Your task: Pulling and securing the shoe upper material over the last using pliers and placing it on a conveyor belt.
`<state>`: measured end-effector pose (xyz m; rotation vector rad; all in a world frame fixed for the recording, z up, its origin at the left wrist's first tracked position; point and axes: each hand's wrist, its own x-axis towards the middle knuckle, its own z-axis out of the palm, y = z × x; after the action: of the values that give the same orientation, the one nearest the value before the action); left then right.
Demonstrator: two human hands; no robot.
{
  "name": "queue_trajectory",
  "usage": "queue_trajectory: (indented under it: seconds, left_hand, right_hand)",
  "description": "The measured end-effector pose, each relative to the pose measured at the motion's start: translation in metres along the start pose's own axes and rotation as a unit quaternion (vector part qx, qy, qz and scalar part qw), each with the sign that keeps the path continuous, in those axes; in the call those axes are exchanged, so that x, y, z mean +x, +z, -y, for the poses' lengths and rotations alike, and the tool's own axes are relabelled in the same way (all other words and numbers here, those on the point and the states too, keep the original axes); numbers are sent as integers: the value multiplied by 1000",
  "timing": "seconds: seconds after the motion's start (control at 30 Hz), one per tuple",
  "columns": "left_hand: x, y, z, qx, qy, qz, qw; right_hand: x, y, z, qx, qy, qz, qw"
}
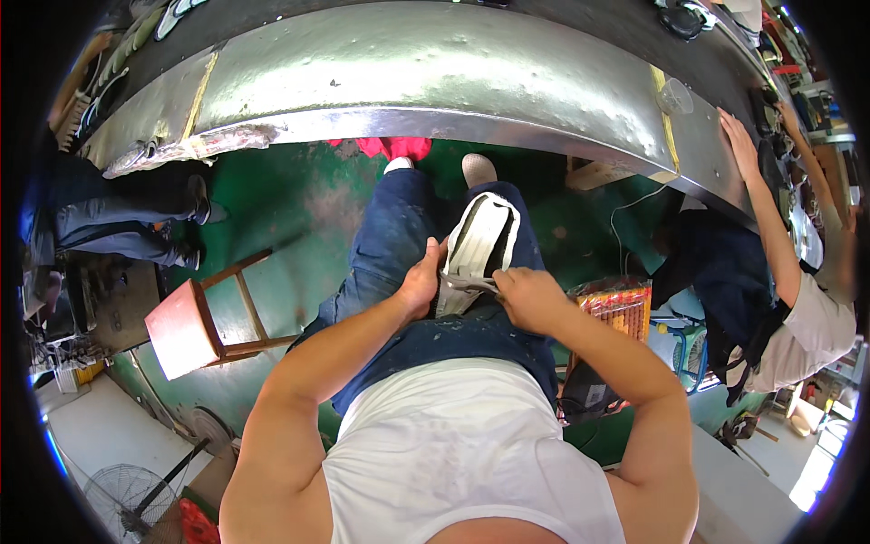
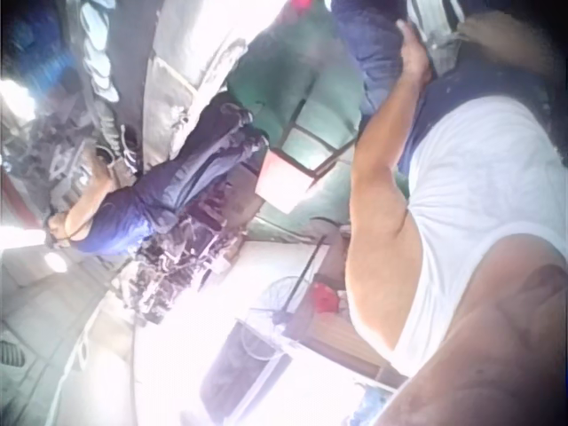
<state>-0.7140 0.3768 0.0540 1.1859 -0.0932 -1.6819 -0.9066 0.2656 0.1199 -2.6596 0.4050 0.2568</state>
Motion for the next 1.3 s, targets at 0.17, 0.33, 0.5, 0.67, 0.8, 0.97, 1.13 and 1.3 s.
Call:
queue_trajectory:
  seconds: [0.17, 0.33, 0.5, 0.67, 0.8, 0.97, 1.13, 1.3]
  left_hand:
    - [18, -14, 27, 243, 131, -83, 958]
    - [7, -3, 9, 427, 258, -101, 861]
    - [5, 1, 5, 537, 303, -84, 783]
    - [1, 3, -5, 587, 281, -75, 756]
    - [8, -5, -4, 595, 311, -58, 739]
    - [0, 1, -17, 676, 304, 7, 671]
    - [3, 4, -27, 697, 262, 7, 668]
    - [4, 11, -37, 713, 222, 17, 664]
  right_hand:
    - [-26, -1, 26, 46, 70, 18, 996]
    - [-30, -26, 1, 155, 98, 39, 982]
    - [-18, -33, -8, 25, 81, -89, 992]
    - [-8, -36, -12, 8, 131, -36, 991]
    - [-7, -4, -32, 90, 141, -102, 981]
    - [-18, 7, -33, 122, 170, -81, 975]
    - [-21, -37, -60, 249, 162, 106, 949]
    - [0, -51, -29, 330, 163, -196, 909]
